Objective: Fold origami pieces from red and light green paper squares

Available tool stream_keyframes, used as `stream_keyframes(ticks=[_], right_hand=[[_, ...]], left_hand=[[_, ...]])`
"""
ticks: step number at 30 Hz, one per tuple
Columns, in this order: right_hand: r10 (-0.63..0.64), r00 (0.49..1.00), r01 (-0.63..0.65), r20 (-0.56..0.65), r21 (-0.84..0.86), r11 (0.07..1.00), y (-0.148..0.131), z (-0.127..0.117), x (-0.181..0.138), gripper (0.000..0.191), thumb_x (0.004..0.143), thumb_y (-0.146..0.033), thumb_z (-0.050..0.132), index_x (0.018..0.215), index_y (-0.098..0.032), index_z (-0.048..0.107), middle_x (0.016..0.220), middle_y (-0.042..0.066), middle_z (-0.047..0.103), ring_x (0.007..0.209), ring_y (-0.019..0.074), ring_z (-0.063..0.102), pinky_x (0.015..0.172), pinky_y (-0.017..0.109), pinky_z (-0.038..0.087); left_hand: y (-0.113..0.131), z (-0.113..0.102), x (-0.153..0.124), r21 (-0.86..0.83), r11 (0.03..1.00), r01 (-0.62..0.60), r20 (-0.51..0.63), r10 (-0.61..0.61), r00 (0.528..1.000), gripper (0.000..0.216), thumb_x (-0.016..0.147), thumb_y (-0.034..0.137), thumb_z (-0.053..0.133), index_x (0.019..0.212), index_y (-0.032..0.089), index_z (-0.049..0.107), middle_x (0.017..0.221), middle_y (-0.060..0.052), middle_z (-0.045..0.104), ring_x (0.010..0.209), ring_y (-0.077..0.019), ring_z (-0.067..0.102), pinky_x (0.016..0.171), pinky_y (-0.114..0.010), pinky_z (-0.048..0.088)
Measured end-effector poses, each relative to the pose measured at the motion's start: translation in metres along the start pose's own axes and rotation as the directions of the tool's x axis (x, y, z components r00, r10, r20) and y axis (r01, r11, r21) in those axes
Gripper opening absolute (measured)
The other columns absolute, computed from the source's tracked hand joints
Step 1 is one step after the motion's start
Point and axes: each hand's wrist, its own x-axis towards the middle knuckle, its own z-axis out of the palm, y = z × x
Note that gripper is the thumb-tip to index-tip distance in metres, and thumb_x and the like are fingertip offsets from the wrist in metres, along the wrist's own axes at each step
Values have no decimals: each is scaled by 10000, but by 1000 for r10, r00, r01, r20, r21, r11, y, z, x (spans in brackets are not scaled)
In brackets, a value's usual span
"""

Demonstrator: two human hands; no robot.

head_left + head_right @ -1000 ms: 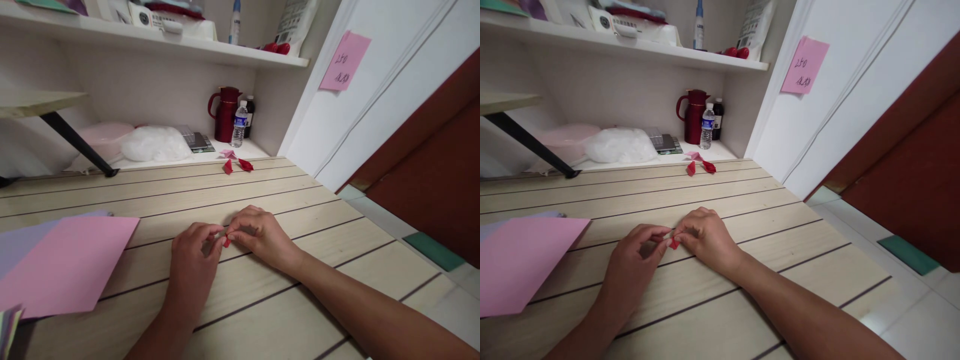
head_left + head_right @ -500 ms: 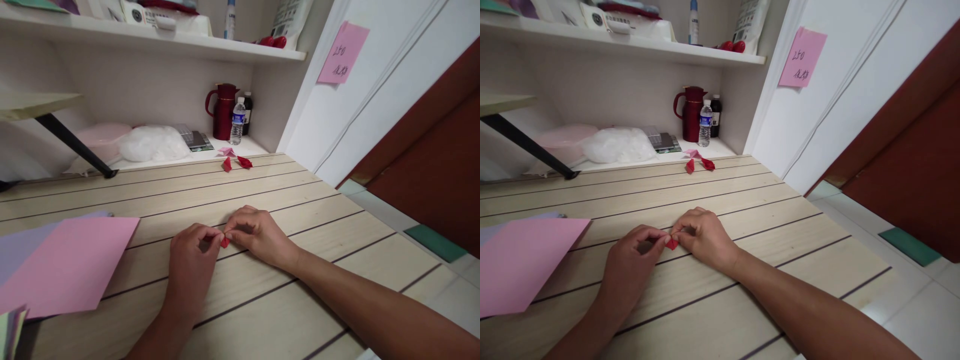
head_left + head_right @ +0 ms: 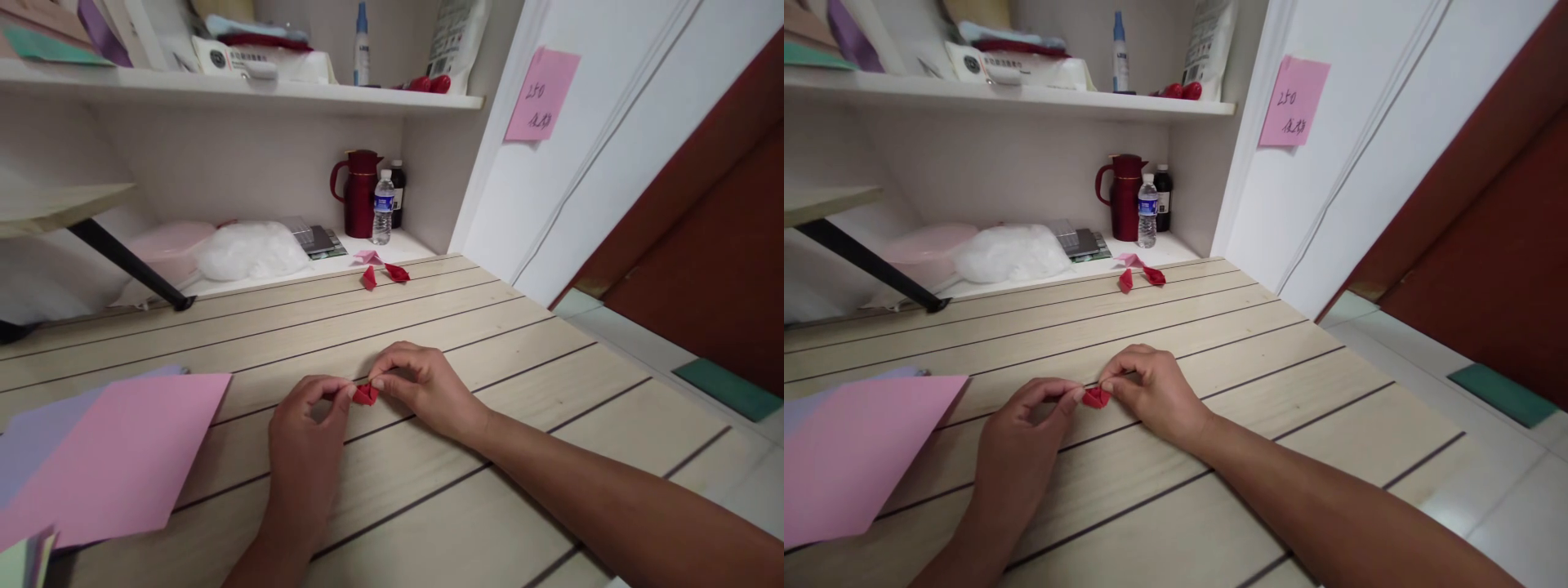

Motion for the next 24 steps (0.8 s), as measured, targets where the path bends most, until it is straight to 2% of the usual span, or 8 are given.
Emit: stream_keyframes(ticks=[5, 11, 18, 24], right_hand=[[71, 996, -62, -60, 130, 990, 2, 1, 1, 67, 836, -218, 695, 778, -199, 724, 818, 23, 689, 808, 180, 620, 769, 317, 466], [172, 984, -144, -56, 333, 932, 4, 4, 4, 152, 817, -331, 717, 779, -186, 693, 764, 23, 687, 744, 181, 620, 752, 335, 490], [170, 981, -111, -88, 460, 881, 6, 8, 5, 181, 771, -368, 768, 772, -203, 693, 781, 15, 680, 770, 179, 616, 773, 331, 486], [151, 982, -84, -111, 461, 883, 10, 8, 6, 160, 800, -350, 748, 785, -206, 683, 801, 18, 690, 770, 177, 629, 759, 323, 504]], left_hand=[[-2, 2, 0, -29, 999, -27, -36, 26, 999, 76, 799, 273, 646, 747, 278, 701, 796, 43, 721, 782, -157, 651, 782, -289, 495], [-1, -1, 0, -66, 998, 16, -64, -21, 998, 77, 808, 327, 659, 789, 276, 714, 847, 27, 727, 830, -177, 651, 833, -310, 496], [-8, -2, 1, -129, 983, 133, -50, -141, 989, 163, 819, 401, 665, 837, 246, 713, 852, 4, 735, 840, -189, 650, 818, -310, 502], [-6, -3, 1, -167, 981, 104, 1, -105, 994, 162, 825, 402, 657, 844, 247, 700, 903, -2, 719, 867, -178, 636, 850, -300, 487]])
